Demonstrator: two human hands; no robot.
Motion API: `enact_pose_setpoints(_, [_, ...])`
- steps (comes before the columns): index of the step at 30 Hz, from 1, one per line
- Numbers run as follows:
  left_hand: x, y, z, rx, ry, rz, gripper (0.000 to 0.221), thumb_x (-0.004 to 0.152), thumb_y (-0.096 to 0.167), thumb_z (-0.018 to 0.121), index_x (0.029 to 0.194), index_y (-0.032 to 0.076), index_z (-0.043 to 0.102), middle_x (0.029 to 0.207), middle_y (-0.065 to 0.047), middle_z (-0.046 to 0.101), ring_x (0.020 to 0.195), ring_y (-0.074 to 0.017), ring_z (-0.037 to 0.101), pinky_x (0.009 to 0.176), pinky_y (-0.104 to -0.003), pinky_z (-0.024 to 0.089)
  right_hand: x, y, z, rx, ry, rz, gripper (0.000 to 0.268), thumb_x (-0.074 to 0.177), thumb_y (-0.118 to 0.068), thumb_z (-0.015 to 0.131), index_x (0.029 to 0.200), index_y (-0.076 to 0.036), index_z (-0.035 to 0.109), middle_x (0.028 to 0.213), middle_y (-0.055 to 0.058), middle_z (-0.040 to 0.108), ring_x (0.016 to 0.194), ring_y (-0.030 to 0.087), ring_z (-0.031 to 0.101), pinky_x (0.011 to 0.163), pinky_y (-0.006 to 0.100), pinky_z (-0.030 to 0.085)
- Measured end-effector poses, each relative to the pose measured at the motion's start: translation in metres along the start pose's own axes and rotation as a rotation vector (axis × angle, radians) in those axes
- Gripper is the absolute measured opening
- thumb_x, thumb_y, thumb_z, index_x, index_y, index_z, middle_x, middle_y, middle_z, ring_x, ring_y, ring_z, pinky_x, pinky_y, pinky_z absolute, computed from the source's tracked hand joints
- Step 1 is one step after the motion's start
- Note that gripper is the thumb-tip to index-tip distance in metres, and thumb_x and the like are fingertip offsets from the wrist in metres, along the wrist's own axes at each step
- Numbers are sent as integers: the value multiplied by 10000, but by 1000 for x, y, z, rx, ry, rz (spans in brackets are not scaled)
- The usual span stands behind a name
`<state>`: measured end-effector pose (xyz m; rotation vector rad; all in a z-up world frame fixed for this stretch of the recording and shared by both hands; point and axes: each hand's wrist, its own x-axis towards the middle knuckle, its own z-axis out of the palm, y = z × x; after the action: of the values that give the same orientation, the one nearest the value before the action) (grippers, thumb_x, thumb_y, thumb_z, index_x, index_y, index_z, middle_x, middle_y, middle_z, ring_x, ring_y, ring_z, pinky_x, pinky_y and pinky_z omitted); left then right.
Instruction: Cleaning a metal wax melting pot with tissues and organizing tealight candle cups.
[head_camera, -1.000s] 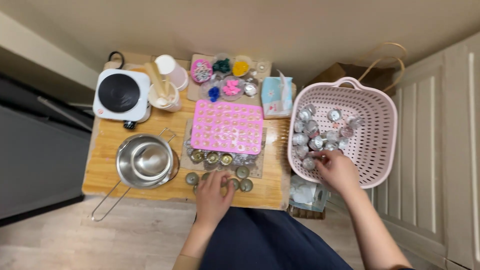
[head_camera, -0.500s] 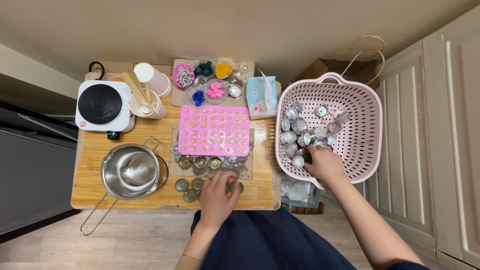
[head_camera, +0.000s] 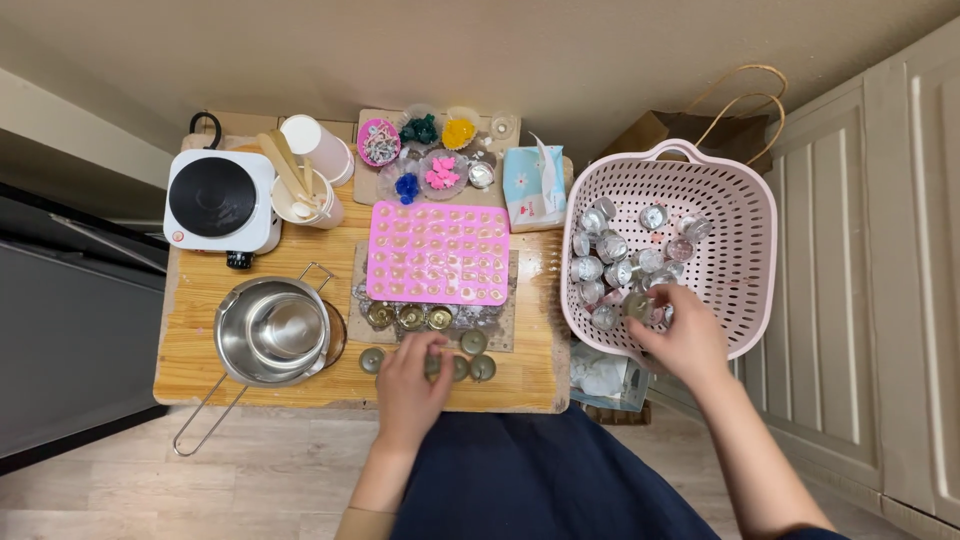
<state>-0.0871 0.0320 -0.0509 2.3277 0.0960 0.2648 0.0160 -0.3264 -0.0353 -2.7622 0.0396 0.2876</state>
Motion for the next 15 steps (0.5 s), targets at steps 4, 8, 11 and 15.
enact_pose_setpoints(4, [4,-12,-17,23,41,-46,149,890,155,716,1016,100,658,858,-40,679,785,-201,689,692,-361,474,-30,-52,22,155,-91,-60,523,720,-359,818,1171,-137,672,1029,69,728,768,216,742,643,364,595])
enact_pose_setpoints(8, [1,-23,-33,-5,118,-92,144,910,136,695,1034,74,655,889,-73,680,805,-238,681,712,-377,496,-57,-105,73,268,-190,-520,543,702,-293,817,1197,-127,665,1097,86,708,927,270,704,722,381,578])
enact_pose_setpoints(11, [-5,-28,-41,-25,144,-131,141,918,128,687,1042,67,655,893,-80,682,811,-242,683,717,-374,510,-69,-139,105,167,-279,-709,530,707,-285,815,1192,-129,666,1116,83,665,995,292,657,742,410,555])
enact_pose_setpoints(15, [-15,-34,-49,12,168,-140,141,912,119,694,1037,67,653,891,-73,682,827,-235,685,744,-370,501,-73,-163,132,78,-278,-915,531,742,-254,791,1234,-112,653,1109,67,600,1032,262,602,736,388,531])
